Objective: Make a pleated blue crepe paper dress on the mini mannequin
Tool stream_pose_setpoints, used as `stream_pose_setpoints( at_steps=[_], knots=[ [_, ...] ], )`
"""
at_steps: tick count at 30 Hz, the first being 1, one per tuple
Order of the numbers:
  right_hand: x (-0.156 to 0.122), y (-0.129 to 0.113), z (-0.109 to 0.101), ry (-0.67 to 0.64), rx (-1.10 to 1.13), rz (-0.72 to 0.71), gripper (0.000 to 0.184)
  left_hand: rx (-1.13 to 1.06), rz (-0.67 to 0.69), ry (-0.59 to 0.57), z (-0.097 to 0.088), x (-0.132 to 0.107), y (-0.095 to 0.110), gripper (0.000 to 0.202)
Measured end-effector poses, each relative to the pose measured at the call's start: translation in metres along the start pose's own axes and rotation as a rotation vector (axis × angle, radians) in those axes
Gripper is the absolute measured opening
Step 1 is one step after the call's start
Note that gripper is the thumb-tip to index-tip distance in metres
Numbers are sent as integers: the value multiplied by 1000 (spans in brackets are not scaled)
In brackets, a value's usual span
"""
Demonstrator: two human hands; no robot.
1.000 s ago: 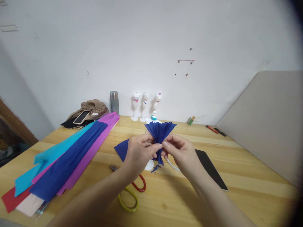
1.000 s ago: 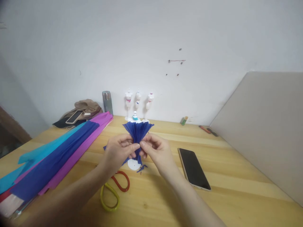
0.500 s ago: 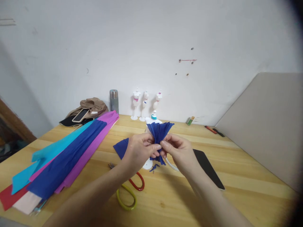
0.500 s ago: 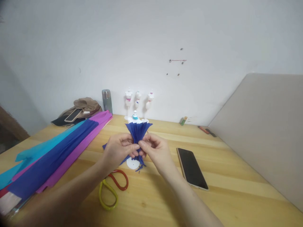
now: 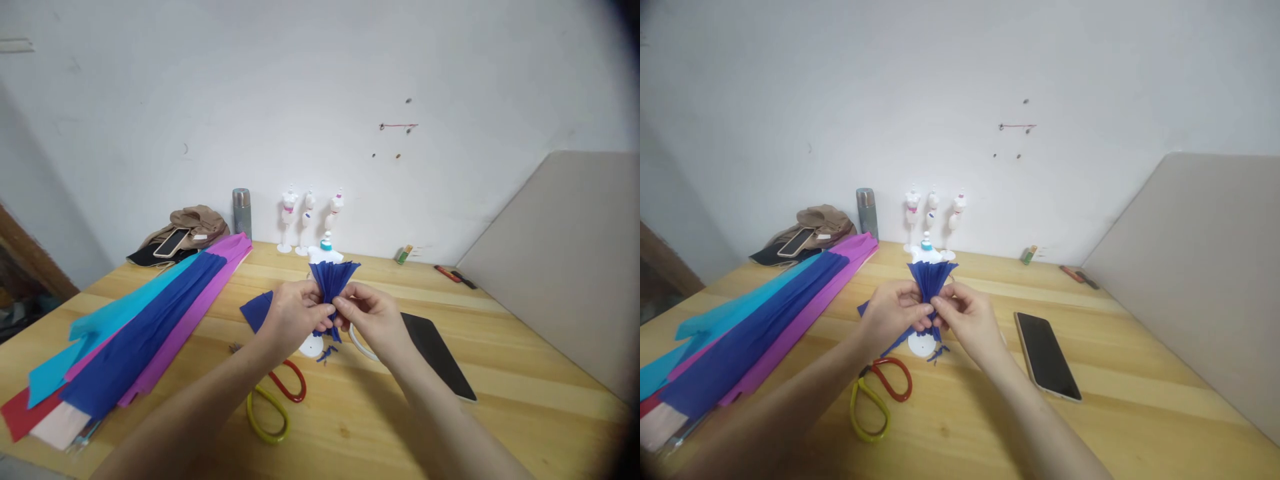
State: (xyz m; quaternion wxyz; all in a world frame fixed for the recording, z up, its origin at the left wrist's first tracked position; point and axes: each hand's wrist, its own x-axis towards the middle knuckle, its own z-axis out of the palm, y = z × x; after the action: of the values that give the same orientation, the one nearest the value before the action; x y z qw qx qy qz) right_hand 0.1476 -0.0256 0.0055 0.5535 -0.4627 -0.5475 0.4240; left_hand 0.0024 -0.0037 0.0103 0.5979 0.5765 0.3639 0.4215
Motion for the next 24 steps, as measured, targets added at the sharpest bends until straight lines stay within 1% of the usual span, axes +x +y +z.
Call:
stream_pose_setpoints(
  at_steps=[4,10,14,19,21,24],
  knots=[
    [2,3,0,-38,-60,-45,35,27,-21,-10,-3,2,1,8],
    [-1,2,-1,-57,-134,-136,26,78,-63,-25,-7,1,10,8],
    [-2,1,-1,-60,-172,-166,23,72,-86,-23,-9,0,15,9],
    [-1,7,0,-26,-265,-284,21,183,-113,-100,-17,-1,21,5],
    [-1,8,1,-20,-293,-298,21,257,-73,-114,-21,-1,20,5],
    [-4,5,2,1,-337,-314,19,403,104,-91,-26,-3,18,7]
  ],
)
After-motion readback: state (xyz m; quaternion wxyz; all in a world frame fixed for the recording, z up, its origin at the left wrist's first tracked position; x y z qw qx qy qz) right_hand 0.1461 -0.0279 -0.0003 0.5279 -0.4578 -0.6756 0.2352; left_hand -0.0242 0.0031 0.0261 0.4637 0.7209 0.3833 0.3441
